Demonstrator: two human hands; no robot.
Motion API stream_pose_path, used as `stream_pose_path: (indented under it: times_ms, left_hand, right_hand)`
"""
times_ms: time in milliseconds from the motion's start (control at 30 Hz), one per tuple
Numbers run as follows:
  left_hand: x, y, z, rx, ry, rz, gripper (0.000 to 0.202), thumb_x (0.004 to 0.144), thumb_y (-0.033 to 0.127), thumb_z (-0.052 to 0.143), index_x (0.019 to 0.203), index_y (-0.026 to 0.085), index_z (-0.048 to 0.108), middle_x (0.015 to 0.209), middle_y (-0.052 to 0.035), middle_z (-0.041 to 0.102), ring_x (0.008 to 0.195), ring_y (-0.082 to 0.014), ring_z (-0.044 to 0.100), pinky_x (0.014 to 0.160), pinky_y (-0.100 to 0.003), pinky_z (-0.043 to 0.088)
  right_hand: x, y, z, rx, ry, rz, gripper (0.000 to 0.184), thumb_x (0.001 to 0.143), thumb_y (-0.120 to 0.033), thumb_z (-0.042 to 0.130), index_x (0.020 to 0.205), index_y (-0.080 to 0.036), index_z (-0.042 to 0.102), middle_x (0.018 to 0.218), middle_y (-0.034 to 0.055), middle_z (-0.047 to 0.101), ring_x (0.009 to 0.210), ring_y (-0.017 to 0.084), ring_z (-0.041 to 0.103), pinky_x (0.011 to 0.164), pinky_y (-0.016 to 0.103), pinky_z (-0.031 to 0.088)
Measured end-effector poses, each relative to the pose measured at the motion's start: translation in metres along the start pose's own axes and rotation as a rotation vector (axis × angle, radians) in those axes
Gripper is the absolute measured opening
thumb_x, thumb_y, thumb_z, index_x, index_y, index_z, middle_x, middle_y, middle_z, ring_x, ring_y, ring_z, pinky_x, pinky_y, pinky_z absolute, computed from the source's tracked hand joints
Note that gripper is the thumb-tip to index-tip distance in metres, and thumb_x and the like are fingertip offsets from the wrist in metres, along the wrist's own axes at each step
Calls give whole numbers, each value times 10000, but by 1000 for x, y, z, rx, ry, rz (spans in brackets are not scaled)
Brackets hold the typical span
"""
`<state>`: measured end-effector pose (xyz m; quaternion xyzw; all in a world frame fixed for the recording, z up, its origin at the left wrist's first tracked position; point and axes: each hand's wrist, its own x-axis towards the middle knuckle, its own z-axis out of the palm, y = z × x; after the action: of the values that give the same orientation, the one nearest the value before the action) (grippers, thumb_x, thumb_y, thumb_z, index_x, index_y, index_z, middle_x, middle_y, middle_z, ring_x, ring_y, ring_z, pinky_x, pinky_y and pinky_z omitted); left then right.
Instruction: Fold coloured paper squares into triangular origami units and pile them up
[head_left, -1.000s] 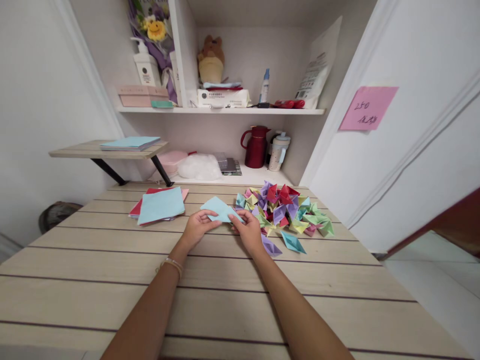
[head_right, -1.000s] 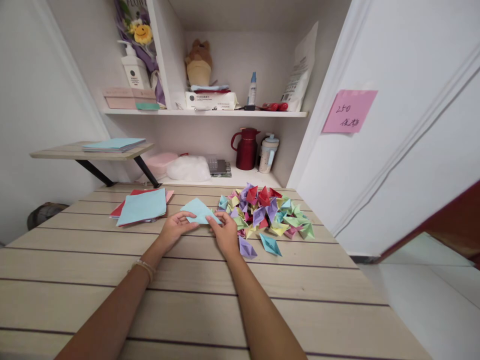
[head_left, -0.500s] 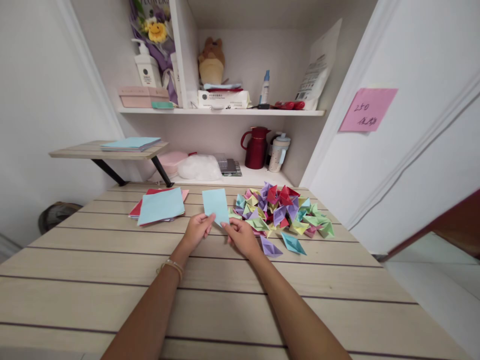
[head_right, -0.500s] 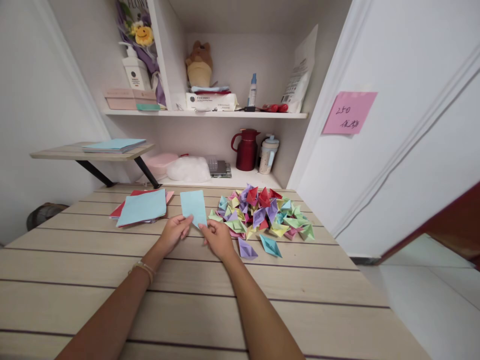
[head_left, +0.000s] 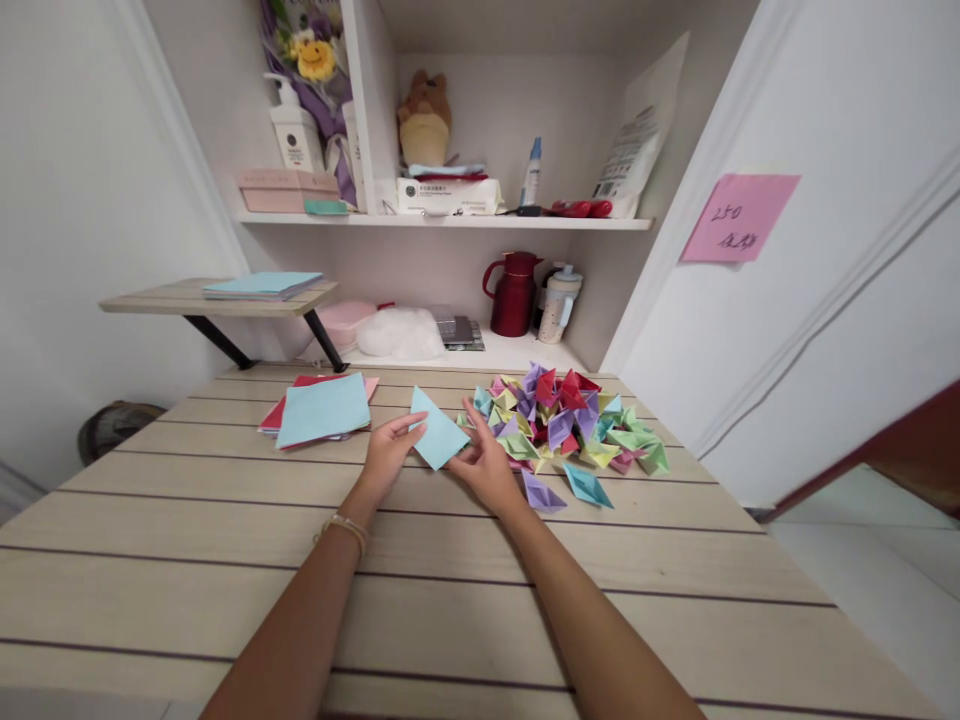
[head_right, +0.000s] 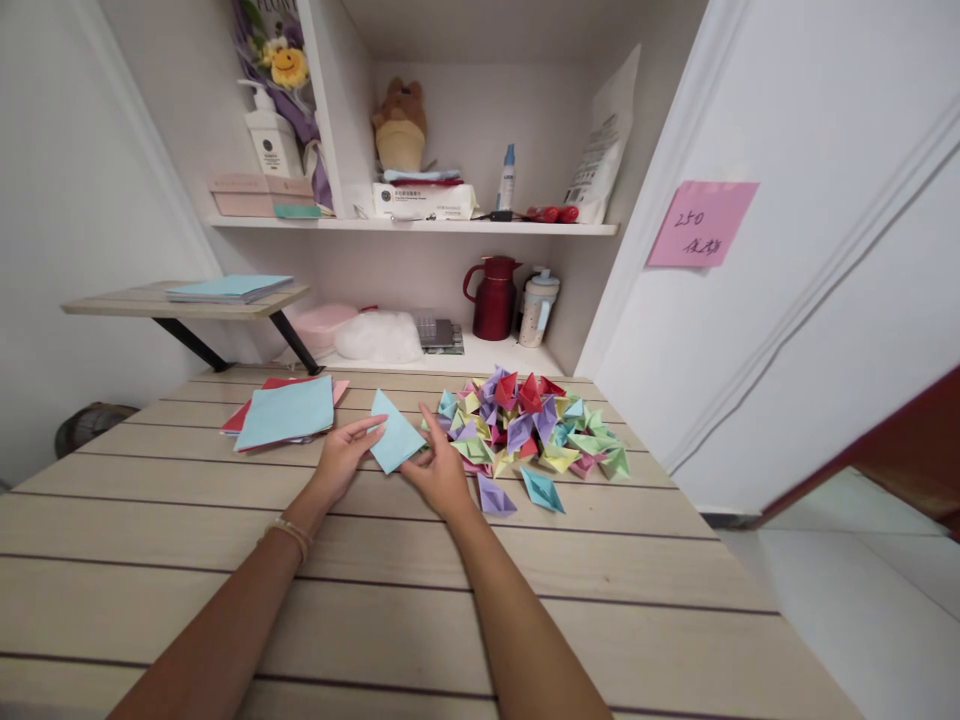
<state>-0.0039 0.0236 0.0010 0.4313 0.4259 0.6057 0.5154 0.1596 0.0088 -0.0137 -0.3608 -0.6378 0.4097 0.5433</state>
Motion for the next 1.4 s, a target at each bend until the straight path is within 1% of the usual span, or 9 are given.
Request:
stream_pose_path:
  times_ms: [100, 200, 300, 433, 500, 600, 867, 1200, 1400]
  left_hand:
    - [1, -1, -2, -8, -13, -10, 450, 547, 325, 795, 936, 116, 705, 891, -102, 716, 739, -167, 648, 715, -275, 513]
    - [0, -1, -2, -6, -49, -28, 405, 571, 344, 780, 900, 118, 717, 857, -91, 716, 736, -162, 646, 715, -270, 511]
    - [-4, -1, 0, 46, -146, -53, 406, 539, 302, 802, 882, 103, 715, 792, -79, 712, 690, -151, 640, 700, -271, 511]
    - [-6, 0, 5, 97, -181, -46, 475, 534, 254, 803, 963, 100, 668, 815, -78, 704, 673, -146, 632, 652, -271, 510]
    - [-4, 1, 6, 89, -148, -20, 597, 562, 266, 787, 1105, 121, 589, 825, -77, 699, 677, -152, 631, 588, -251, 495]
    - [0, 0, 3, 78, -99, 20, 757, 565, 271, 784, 1238, 155, 459, 824, -69, 694, 618, -129, 604, 492, -199, 424]
    - [0, -6, 4, 70, -150, 4, 450, 633, 352, 729, 1001, 147, 573, 845, -61, 667, 628, -105, 560, 542, -205, 416]
    - [-8, -5, 10, 115, -248, -73, 448, 691, 402, 684, 1062, 203, 531, 897, -28, 616, 596, -67, 510, 537, -181, 377]
    - [-6, -5, 10, 92, -294, -3, 406, 711, 386, 666, 1035, 180, 534, 681, 31, 556, 455, -36, 361, 458, -186, 271]
  right_hand:
    - [0, -3, -1, -115, -69, -73, 397, 694, -263, 664, 1088, -220, 643, 908, 42, 638, 598, 105, 533, 576, 227, 439]
    - [1, -5, -1, -135, -30, -82, 189, 728, -339, 645, 824, -190, 710, 850, 56, 643, 712, 153, 573, 615, 243, 459]
    - [2, -3, -1, -33, 70, 6, 274, 742, -435, 617, 706, -165, 654, 736, 39, 622, 669, 156, 580, 555, 238, 463]
    - [5, 5, -1, 160, 194, 148, 405, 698, -455, 651, 987, -181, 575, 685, -13, 607, 491, 109, 550, 469, 222, 444]
    - [5, 7, -1, 192, 195, 160, 485, 701, -440, 647, 1098, -184, 537, 667, -22, 605, 478, 108, 555, 465, 217, 436]
    - [5, 6, -1, 141, 124, 136, 382, 737, -436, 597, 997, -157, 628, 697, 15, 637, 559, 133, 585, 491, 224, 433]
    - [3, -3, -4, -53, 102, 69, 215, 707, -371, 637, 720, -178, 732, 731, 31, 711, 699, 194, 623, 666, 286, 468]
    - [2, -7, -1, 81, 152, 197, 243, 605, -384, 730, 668, -150, 722, 616, 30, 678, 547, 142, 567, 539, 246, 429]
    - [7, 0, -1, 339, 157, 354, 371, 629, -504, 695, 705, -141, 694, 546, -1, 585, 468, 88, 458, 428, 202, 341]
